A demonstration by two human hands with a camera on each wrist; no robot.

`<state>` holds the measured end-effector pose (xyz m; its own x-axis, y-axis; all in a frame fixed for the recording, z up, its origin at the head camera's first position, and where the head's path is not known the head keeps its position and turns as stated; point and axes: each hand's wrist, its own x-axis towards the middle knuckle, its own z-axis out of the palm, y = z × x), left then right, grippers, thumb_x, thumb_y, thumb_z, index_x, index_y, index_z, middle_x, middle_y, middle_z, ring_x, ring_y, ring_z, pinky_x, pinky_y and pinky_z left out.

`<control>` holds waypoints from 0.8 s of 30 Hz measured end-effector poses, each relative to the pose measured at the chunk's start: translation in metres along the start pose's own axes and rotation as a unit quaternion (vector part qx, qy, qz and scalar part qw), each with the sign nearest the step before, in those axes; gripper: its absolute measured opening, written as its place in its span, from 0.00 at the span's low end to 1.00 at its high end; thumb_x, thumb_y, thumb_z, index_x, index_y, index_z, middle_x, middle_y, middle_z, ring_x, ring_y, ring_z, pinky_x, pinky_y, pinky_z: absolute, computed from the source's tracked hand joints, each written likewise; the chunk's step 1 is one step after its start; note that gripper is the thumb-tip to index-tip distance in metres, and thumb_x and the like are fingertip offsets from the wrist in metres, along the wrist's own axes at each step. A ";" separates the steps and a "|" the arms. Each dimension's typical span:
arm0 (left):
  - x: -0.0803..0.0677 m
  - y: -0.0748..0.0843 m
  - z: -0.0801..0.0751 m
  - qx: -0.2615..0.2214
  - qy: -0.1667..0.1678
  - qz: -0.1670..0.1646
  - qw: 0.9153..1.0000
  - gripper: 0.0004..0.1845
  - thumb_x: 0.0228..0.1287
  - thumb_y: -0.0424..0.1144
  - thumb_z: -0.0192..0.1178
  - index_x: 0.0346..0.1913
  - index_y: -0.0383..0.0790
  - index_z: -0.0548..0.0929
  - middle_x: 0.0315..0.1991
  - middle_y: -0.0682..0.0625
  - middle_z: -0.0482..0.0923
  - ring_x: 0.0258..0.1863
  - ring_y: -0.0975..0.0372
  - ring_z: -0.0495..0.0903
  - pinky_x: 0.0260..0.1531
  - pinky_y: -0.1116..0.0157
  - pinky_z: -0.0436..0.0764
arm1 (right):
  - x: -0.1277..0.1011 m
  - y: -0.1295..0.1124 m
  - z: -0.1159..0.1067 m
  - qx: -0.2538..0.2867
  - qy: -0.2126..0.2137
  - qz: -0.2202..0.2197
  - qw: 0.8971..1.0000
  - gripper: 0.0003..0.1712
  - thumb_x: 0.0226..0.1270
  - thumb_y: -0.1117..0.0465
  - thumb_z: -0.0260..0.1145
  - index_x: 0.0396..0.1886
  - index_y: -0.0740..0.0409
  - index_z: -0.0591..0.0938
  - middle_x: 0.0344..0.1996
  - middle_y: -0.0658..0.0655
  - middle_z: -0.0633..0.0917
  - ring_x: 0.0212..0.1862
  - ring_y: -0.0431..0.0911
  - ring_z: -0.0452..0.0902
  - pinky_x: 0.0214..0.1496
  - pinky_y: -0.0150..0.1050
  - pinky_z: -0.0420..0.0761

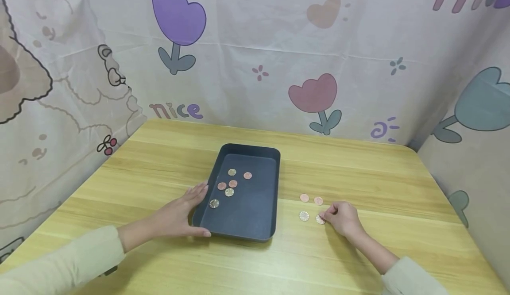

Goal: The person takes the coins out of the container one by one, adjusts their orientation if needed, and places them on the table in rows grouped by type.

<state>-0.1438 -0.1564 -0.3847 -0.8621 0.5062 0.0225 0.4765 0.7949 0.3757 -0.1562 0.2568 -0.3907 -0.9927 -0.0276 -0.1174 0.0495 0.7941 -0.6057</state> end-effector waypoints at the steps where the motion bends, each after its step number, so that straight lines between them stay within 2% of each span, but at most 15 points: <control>1: 0.000 0.000 0.000 0.001 0.000 0.001 1.000 0.63 0.40 0.69 0.64 0.69 0.26 0.53 0.73 0.36 0.47 0.72 0.45 0.49 0.70 0.50 0.54 | 0.000 -0.001 -0.001 0.001 0.003 -0.005 1.000 0.08 0.60 0.64 0.63 0.26 0.65 0.79 0.22 0.53 0.78 0.24 0.41 0.64 0.21 0.29 0.64; 6: 0.001 0.001 -0.001 0.007 0.005 0.005 1.000 0.63 0.40 0.69 0.65 0.69 0.26 0.53 0.72 0.36 0.48 0.72 0.46 0.49 0.71 0.50 0.55 | 0.004 -0.017 -0.005 0.017 0.047 -0.059 0.997 0.09 0.61 0.62 0.64 0.26 0.64 0.79 0.21 0.54 0.79 0.20 0.37 0.64 0.19 0.28 0.67; 11: 0.001 0.000 -0.002 0.005 0.004 0.002 1.000 0.63 0.40 0.68 0.65 0.69 0.25 0.53 0.72 0.36 0.47 0.72 0.46 0.49 0.71 0.50 0.54 | 0.010 -0.042 -0.002 0.082 0.058 -0.120 0.988 0.08 0.61 0.63 0.65 0.28 0.65 0.80 0.23 0.59 0.81 0.21 0.34 0.67 0.21 0.27 0.71; 14: 0.000 0.000 -0.002 0.005 0.003 0.001 1.000 0.63 0.40 0.68 0.66 0.69 0.25 0.53 0.72 0.36 0.47 0.72 0.45 0.49 0.71 0.50 0.54 | 0.013 -0.057 0.003 0.124 0.044 -0.140 0.981 0.08 0.60 0.63 0.65 0.29 0.66 0.81 0.24 0.59 0.81 0.22 0.34 0.69 0.23 0.28 0.73; 19: 0.000 0.000 -0.002 0.006 0.005 0.004 1.000 0.63 0.40 0.68 0.66 0.69 0.25 0.53 0.72 0.35 0.47 0.72 0.45 0.49 0.70 0.50 0.54 | 0.019 -0.082 0.016 0.191 0.006 -0.154 0.969 0.09 0.59 0.63 0.66 0.34 0.68 0.81 0.22 0.55 0.79 0.22 0.35 0.69 0.20 0.28 0.70; 24: 0.000 0.001 -0.002 0.004 0.004 0.003 1.000 0.63 0.40 0.68 0.65 0.69 0.26 0.53 0.72 0.35 0.47 0.72 0.45 0.49 0.71 0.50 0.54 | 0.024 -0.103 0.031 0.223 -0.027 -0.167 0.960 0.11 0.58 0.64 0.66 0.38 0.69 0.81 0.25 0.58 0.81 0.24 0.37 0.71 0.23 0.28 0.73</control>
<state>-0.1437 -0.1564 -0.3831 -0.8603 0.5088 0.0324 0.4834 0.7938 0.3690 -0.1821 0.1553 -0.3554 -0.9549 -0.2763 0.1084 -0.2161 0.3970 -0.8920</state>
